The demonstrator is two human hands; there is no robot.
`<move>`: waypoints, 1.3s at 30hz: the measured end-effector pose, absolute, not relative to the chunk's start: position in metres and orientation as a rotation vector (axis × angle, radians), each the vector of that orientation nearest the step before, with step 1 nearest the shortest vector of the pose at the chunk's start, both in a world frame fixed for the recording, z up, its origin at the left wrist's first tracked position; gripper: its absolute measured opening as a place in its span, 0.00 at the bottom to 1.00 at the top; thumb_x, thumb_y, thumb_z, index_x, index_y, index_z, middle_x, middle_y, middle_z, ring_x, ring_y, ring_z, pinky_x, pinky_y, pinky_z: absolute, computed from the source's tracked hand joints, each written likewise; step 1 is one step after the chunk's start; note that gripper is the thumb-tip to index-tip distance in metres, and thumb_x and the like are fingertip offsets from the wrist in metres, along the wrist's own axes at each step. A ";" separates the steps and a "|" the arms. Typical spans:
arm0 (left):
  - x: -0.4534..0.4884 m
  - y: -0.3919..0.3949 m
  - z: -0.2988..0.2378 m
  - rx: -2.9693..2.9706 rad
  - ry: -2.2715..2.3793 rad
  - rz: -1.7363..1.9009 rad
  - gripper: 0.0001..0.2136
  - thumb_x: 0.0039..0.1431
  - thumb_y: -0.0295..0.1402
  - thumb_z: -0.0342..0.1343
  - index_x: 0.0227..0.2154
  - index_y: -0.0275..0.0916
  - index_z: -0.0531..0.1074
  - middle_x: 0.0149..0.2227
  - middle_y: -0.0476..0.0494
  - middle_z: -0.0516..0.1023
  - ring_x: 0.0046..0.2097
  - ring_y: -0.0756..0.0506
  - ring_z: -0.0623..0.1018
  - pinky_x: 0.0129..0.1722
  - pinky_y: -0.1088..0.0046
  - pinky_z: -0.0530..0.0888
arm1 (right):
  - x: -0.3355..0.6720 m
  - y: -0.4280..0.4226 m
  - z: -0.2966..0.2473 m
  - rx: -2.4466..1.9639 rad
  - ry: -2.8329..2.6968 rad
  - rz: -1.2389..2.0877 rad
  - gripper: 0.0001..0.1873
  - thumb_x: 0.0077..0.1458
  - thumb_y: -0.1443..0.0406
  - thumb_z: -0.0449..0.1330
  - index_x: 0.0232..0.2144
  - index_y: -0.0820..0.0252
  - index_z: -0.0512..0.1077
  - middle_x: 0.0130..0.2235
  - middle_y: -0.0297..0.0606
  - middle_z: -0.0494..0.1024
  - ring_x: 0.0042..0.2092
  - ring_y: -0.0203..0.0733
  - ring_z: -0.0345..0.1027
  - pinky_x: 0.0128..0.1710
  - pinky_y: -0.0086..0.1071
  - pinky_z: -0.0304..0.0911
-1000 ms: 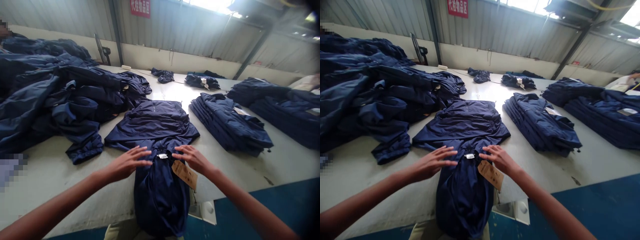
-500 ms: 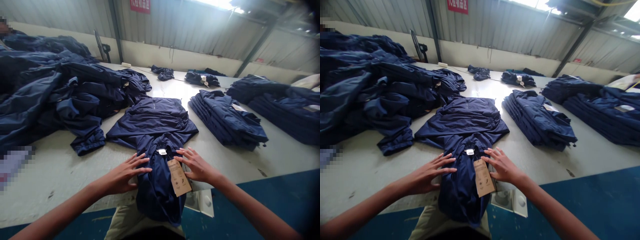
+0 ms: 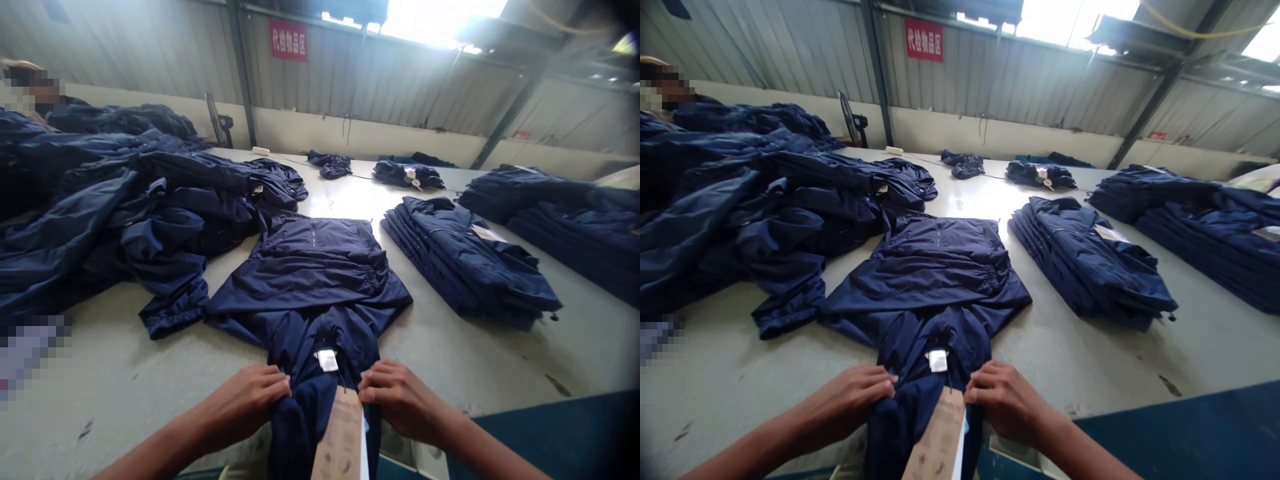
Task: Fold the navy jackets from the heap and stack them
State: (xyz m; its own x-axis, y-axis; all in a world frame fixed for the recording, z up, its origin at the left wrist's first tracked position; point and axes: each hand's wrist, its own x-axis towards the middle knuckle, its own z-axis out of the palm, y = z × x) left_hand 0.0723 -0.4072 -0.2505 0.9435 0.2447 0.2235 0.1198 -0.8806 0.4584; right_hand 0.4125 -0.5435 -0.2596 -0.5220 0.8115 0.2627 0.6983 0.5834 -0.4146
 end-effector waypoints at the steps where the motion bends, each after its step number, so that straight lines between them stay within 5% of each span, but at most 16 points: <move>1: 0.073 -0.406 -0.236 2.586 0.287 0.362 0.10 0.69 0.23 0.47 0.39 0.43 0.71 0.33 0.47 0.80 0.33 0.47 0.80 0.34 0.73 0.74 | 0.412 -0.545 -0.252 -1.227 -2.341 0.428 0.18 0.63 0.74 0.51 0.43 0.52 0.77 0.38 0.37 0.83 0.37 0.41 0.76 0.41 0.37 0.71; 6: 0.105 -0.338 -0.133 2.371 0.315 0.512 0.10 0.73 0.30 0.46 0.36 0.39 0.71 0.33 0.48 0.77 0.34 0.49 0.76 0.37 0.75 0.73 | 0.439 -0.495 -0.176 -1.308 -1.970 0.574 0.15 0.63 0.67 0.55 0.45 0.52 0.81 0.40 0.40 0.84 0.42 0.46 0.78 0.43 0.39 0.73; 10: 0.164 -0.207 -0.071 2.320 0.501 0.847 0.10 0.68 0.35 0.52 0.32 0.35 0.70 0.33 0.46 0.74 0.35 0.47 0.76 0.38 0.71 0.75 | 0.492 -0.375 -0.107 -1.308 -1.807 0.366 0.12 0.61 0.58 0.60 0.41 0.54 0.82 0.39 0.37 0.83 0.45 0.49 0.77 0.50 0.44 0.72; 13: 0.207 -0.111 -0.061 2.282 0.948 0.738 0.07 0.64 0.32 0.53 0.37 0.33 0.72 0.32 0.45 0.76 0.32 0.45 0.78 0.35 0.68 0.77 | 0.527 -0.274 -0.084 -1.527 -1.732 0.266 0.16 0.62 0.56 0.61 0.45 0.61 0.79 0.37 0.39 0.82 0.40 0.46 0.77 0.43 0.38 0.73; 15: 0.227 -0.067 -0.074 2.313 1.183 0.695 0.14 0.61 0.31 0.55 0.48 0.32 0.72 0.38 0.40 0.79 0.36 0.41 0.81 0.37 0.64 0.80 | 0.538 -0.219 -0.093 -1.893 -1.584 0.245 0.22 0.66 0.56 0.57 0.57 0.61 0.72 0.41 0.40 0.83 0.40 0.43 0.78 0.42 0.35 0.73; 18: 0.246 -0.038 -0.119 2.373 1.304 0.706 0.26 0.58 0.30 0.58 0.59 0.26 0.65 0.50 0.27 0.79 0.51 0.33 0.81 0.52 0.56 0.78 | 0.538 -0.168 -0.138 -2.100 -1.563 0.219 0.27 0.65 0.60 0.60 0.63 0.63 0.68 0.50 0.49 0.82 0.51 0.49 0.77 0.52 0.41 0.71; 22: 0.252 -0.042 -0.198 2.514 1.242 0.595 0.30 0.65 0.31 0.52 0.69 0.29 0.58 0.69 0.26 0.64 0.70 0.35 0.65 0.70 0.58 0.62 | 0.522 -0.156 -0.223 -2.146 -1.737 0.218 0.28 0.67 0.60 0.57 0.66 0.61 0.66 0.67 0.51 0.70 0.67 0.53 0.64 0.66 0.43 0.59; 29: 0.226 -0.059 -0.291 2.616 1.160 0.204 0.29 0.73 0.45 0.45 0.71 0.39 0.59 0.74 0.35 0.58 0.75 0.35 0.55 0.73 0.44 0.49 | 0.517 -0.173 -0.309 -2.251 -1.880 0.177 0.29 0.73 0.58 0.47 0.72 0.53 0.60 0.75 0.40 0.55 0.77 0.52 0.41 0.74 0.52 0.40; 39: 0.212 -0.107 -0.292 2.664 1.206 0.176 0.28 0.75 0.43 0.42 0.73 0.40 0.58 0.75 0.39 0.56 0.76 0.37 0.53 0.74 0.44 0.48 | 0.504 -0.210 -0.311 -2.256 -1.913 0.097 0.28 0.74 0.57 0.45 0.72 0.50 0.59 0.75 0.37 0.56 0.76 0.48 0.43 0.73 0.49 0.42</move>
State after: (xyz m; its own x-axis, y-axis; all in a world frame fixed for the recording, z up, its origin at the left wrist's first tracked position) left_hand 0.2117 -0.1075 -0.2917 0.6579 0.7528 0.0212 0.7276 -0.6427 0.2401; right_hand 0.5037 -0.2100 -0.3106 0.1693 0.9832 0.0677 0.9714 -0.1548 -0.1802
